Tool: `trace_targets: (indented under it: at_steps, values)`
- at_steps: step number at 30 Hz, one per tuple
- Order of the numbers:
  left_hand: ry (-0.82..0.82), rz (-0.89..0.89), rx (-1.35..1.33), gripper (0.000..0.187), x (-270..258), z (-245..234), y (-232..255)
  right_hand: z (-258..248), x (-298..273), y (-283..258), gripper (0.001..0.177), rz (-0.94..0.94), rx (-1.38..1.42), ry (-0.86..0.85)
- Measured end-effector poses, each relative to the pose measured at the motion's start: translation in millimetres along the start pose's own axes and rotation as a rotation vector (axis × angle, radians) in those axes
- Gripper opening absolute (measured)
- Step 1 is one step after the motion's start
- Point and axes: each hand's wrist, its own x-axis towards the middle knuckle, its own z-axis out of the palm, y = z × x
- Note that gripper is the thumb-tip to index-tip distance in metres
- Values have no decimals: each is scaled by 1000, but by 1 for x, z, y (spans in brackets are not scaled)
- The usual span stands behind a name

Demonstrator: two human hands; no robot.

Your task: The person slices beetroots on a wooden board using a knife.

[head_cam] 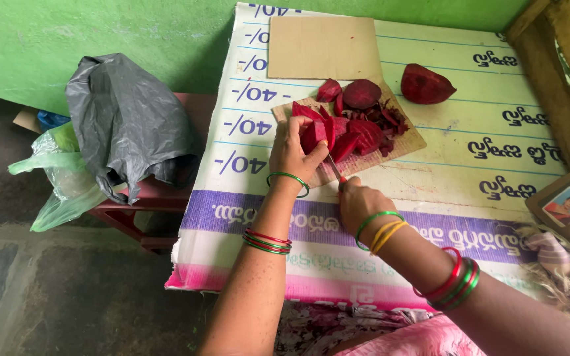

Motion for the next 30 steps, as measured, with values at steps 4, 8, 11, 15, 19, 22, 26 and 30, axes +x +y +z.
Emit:
trace_targets:
  at_steps: [4, 8, 11, 15, 19, 22, 26, 30]
  values:
    - [57, 42, 74, 46, 4, 5, -4, 5, -14, 14, 42, -5, -58, -55]
    - [27, -21, -58, 46, 2, 3, -12, 12, -6, 22, 43, -70, -130, -58]
    - [8, -35, -121, 44, -1, 0, -10, 17, -2, 32, 41, -67, -60, -3]
    - [8, -172, -134, 44, 3, 0, -5, 24, -9, 50, 39, -188, 115, 189]
    - [34, -262, -70, 42, 5, -2, -4, 21, -25, 62, 35, -172, 424, 301]
    - [133, -78, 172, 42, 5, -4, 6, 10, -37, 66, 36, -86, 672, 219]
    - [47, -147, 260, 52, 3, -9, 29, 5, -41, 63, 36, -110, 693, 203]
    - [2, -20, 203, 52, 4, -18, 39, 4, -37, 61, 38, -105, 636, 134]
